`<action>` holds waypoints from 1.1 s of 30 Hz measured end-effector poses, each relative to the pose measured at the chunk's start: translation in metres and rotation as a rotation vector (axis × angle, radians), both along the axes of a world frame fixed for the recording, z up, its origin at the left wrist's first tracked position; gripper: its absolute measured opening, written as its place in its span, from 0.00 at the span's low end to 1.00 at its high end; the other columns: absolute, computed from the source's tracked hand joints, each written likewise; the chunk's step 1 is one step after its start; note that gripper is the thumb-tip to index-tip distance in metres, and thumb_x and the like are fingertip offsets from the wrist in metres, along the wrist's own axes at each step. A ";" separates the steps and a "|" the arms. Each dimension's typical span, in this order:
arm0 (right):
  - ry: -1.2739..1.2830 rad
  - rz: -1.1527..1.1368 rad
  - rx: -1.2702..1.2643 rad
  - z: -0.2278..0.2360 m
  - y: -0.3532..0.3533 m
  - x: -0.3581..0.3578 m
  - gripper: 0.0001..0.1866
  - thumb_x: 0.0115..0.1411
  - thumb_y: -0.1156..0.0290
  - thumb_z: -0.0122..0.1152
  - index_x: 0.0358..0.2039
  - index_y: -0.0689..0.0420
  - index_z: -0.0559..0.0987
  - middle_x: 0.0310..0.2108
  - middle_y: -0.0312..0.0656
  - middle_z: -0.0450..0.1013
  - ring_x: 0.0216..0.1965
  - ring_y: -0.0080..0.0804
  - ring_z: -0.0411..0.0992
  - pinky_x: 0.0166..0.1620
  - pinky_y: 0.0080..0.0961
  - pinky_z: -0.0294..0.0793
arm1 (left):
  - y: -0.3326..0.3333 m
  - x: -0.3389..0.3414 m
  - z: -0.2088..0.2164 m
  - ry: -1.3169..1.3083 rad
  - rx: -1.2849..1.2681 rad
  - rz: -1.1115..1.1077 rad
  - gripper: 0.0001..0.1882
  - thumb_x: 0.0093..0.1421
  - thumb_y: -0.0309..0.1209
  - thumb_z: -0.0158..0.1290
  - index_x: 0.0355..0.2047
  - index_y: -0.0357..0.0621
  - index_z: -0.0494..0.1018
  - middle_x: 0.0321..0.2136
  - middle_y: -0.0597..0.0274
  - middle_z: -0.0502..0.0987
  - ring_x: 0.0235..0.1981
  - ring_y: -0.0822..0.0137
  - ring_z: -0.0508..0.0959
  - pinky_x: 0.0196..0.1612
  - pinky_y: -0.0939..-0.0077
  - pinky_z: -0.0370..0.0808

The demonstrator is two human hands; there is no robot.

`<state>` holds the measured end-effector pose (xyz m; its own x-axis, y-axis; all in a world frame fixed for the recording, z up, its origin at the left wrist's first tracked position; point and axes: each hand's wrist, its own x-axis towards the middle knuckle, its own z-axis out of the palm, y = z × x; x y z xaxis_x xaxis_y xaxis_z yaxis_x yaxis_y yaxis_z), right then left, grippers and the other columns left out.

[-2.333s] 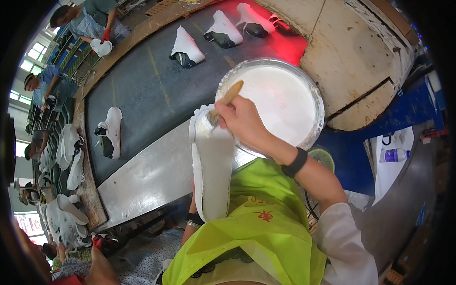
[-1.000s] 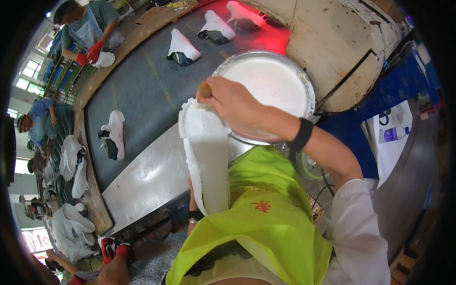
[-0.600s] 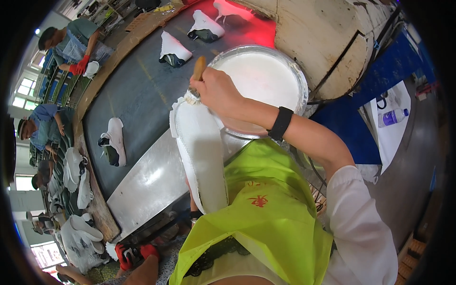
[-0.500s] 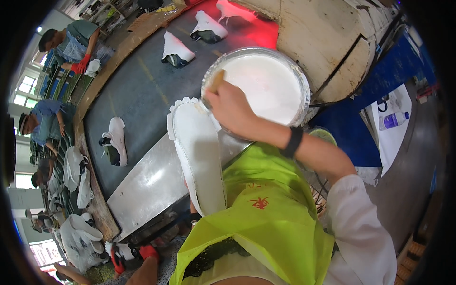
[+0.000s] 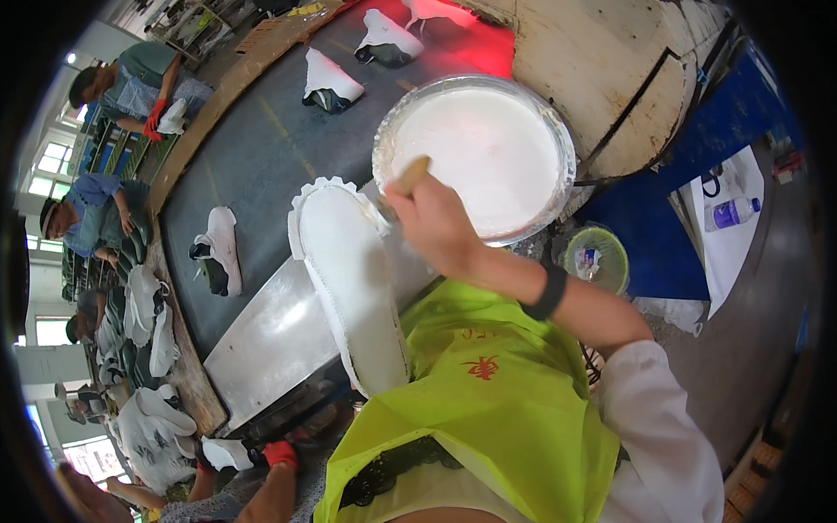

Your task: Applying white adhesive to the bottom of shoe soles using a brush on an assembly line.

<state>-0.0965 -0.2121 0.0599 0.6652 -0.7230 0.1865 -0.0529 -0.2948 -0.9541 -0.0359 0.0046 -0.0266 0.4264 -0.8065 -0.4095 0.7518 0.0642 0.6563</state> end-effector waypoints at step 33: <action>-0.092 0.427 -0.445 0.040 0.028 0.027 0.08 0.63 0.71 0.53 0.39 0.61 0.76 0.36 0.46 0.75 0.38 0.40 0.75 0.44 0.30 0.72 | 0.028 -0.004 0.000 -0.115 0.022 0.113 0.29 0.68 0.49 0.40 0.58 0.38 0.63 0.46 0.54 0.76 0.41 0.63 0.79 0.40 0.71 0.80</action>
